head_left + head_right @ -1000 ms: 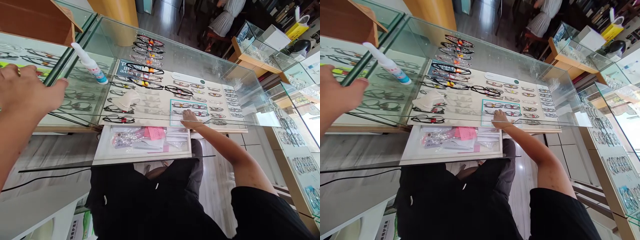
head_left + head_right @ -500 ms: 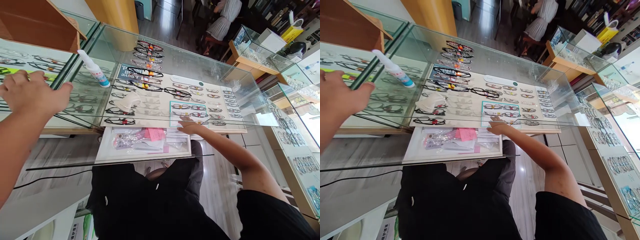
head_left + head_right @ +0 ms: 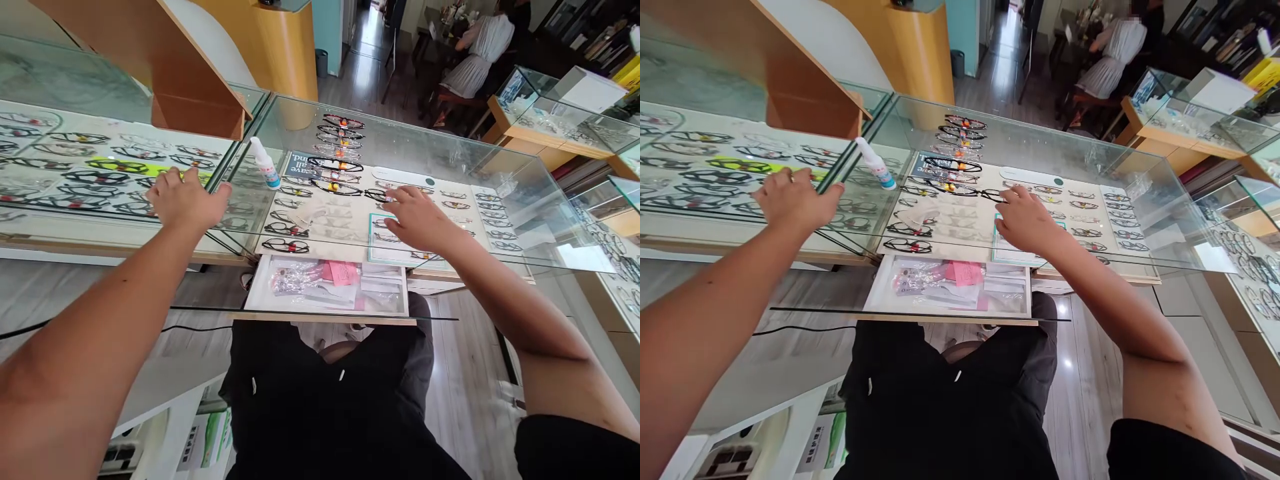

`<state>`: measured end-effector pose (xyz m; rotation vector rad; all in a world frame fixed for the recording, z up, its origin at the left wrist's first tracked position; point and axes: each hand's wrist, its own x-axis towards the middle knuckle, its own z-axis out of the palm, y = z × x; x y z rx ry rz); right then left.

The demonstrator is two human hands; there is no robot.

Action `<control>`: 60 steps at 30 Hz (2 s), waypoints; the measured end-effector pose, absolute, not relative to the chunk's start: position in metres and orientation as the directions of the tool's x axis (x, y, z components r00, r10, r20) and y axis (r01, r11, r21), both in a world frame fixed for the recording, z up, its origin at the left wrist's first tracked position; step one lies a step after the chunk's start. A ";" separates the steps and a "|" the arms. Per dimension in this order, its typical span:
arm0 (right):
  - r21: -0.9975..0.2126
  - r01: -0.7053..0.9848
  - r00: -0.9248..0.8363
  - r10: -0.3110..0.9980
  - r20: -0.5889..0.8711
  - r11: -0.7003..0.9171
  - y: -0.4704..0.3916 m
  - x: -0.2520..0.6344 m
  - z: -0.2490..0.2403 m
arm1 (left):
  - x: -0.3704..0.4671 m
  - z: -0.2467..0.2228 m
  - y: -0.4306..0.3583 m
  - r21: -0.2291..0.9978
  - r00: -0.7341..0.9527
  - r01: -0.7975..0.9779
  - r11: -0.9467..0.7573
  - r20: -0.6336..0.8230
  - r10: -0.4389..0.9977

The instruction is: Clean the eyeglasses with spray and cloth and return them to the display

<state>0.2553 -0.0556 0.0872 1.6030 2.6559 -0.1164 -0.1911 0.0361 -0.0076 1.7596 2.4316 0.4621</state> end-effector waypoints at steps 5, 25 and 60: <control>0.088 0.921 -0.366 0.920 -0.140 0.380 -0.022 0.263 0.056 | -0.191 -0.008 0.035 0.289 -0.314 0.918 0.273 0.106 0.943; -0.407 0.774 -0.612 0.736 -0.288 0.484 -0.147 0.288 0.128 | -0.184 -0.001 0.033 0.265 -0.343 0.913 0.312 0.080 0.936; 0.027 0.988 -0.091 0.732 -0.675 0.149 -0.075 0.303 -0.090 | -0.192 -0.014 0.040 0.245 -0.360 0.915 0.321 0.134 0.923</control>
